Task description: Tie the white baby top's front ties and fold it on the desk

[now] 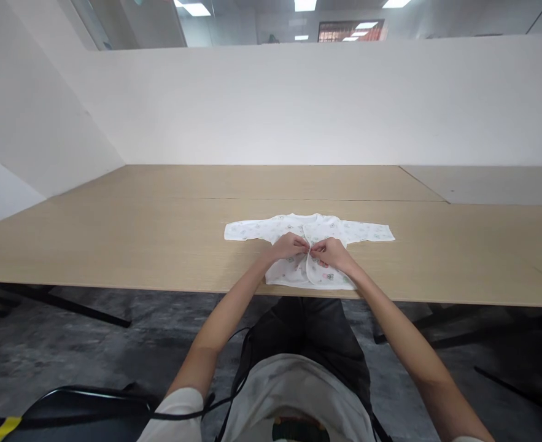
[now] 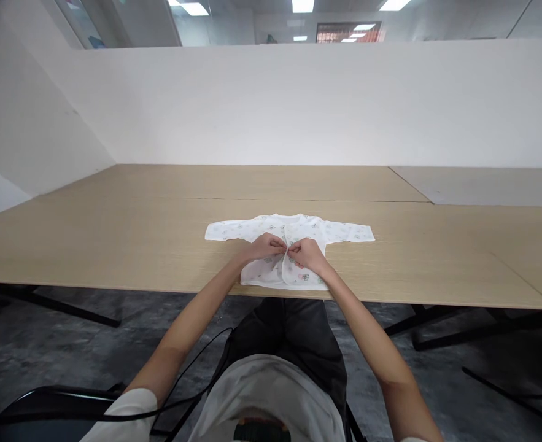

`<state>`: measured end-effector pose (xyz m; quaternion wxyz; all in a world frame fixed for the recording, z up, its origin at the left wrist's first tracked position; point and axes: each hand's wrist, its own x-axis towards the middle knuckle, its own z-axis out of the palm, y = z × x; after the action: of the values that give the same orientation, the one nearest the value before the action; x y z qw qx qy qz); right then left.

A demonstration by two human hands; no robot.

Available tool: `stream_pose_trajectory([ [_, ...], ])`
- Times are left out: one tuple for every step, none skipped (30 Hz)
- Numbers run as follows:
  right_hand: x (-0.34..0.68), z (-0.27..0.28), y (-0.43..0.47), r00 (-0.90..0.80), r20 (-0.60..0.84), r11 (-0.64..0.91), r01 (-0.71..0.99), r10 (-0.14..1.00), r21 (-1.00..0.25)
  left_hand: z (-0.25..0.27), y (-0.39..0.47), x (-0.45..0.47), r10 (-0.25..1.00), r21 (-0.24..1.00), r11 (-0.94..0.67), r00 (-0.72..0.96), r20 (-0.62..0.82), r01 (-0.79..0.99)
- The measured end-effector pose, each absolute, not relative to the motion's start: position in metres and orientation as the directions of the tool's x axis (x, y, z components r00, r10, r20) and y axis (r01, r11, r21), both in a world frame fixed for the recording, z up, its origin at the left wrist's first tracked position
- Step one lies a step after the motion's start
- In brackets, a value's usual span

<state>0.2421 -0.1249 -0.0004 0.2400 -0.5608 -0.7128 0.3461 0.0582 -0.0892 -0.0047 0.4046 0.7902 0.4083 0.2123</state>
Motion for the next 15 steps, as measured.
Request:
stream_pose_trajectory([
  [0.241, 0.0, -0.125, -0.258, -0.037, 0.144, 0.647, 0.965, -0.749, -0.004, -0.091, 0.059, 0.824, 0.805, -0.342, 0.567, 0.009, 0.485],
  [0.241, 0.0, -0.125, -0.26, -0.026, 0.158, 0.662, 0.965, -0.732, -0.003, -0.093, 0.06, 0.832, 0.795, -0.345, 0.554, 0.013, 0.499],
  [0.24, -0.001, -0.125, -0.258, -0.014, 0.17, 0.678, 0.966, -0.715, -0.003, -0.095, 0.061, 0.843, 0.784, -0.348, 0.538, 0.021, 0.514],
  [0.239, -0.001, -0.125, -0.253, -0.002, 0.178, 0.688, 0.968, -0.703, -0.003, -0.097, 0.062, 0.854, 0.772, -0.351, 0.52, 0.032, 0.529],
  [0.238, -0.001, -0.125, -0.242, 0.006, 0.177, 0.694, 0.97, -0.698, -0.002, -0.098, 0.063, 0.864, 0.763, -0.352, 0.501, 0.042, 0.543],
  [0.237, -0.001, -0.125, -0.226, 0.009, 0.168, 0.692, 0.974, -0.702, -0.003, -0.099, 0.065, 0.872, 0.755, -0.351, 0.487, 0.048, 0.554],
  [0.236, -0.002, -0.124, -0.209, 0.006, 0.15, 0.683, 0.978, -0.715, -0.003, -0.1, 0.066, 0.877, 0.749, -0.35, 0.478, 0.05, 0.563],
  [0.236, -0.003, -0.123, -0.194, -0.008, 0.126, 0.666, 0.981, -0.736, -0.004, -0.1, 0.067, 0.879, 0.744, -0.349, 0.474, 0.049, 0.57],
  [0.237, -0.004, -0.122, -0.185, -0.027, 0.1, 0.64, 0.982, -0.762, -0.005, -0.1, 0.068, 0.881, 0.739, -0.349, 0.471, 0.049, 0.576],
  [0.238, -0.007, -0.121, -0.187, -0.049, 0.076, 0.607, 0.981, -0.791, -0.007, -0.1, 0.069, 0.882, 0.736, -0.351, 0.468, 0.053, 0.579],
  [0.239, -0.009, -0.119, -0.196, -0.073, 0.052, 0.565, 0.978, -0.824, -0.008, -0.099, 0.069, 0.884, 0.733, -0.354, 0.464, 0.059, 0.581],
  [0.24, -0.012, -0.117, -0.212, -0.094, 0.03, 0.516, 0.973, -0.856, -0.01, -0.099, 0.069, 0.886, 0.731, -0.355, 0.46, 0.064, 0.583],
  [0.242, -0.016, -0.115, -0.231, -0.111, 0.009, 0.463, 0.967, -0.886, -0.011, -0.099, 0.069, 0.886, 0.728, -0.357, 0.458, 0.067, 0.585],
  [0.243, -0.019, -0.112, -0.248, -0.123, -0.01, 0.413, 0.961, -0.911, -0.013, -0.098, 0.069, 0.886, 0.723, -0.359, 0.46, 0.064, 0.59],
  [0.245, -0.021, -0.11, -0.259, -0.131, -0.027, 0.37, 0.957, -0.929, -0.014, -0.098, 0.068, 0.885, 0.716, -0.36, 0.462, 0.059, 0.599],
])
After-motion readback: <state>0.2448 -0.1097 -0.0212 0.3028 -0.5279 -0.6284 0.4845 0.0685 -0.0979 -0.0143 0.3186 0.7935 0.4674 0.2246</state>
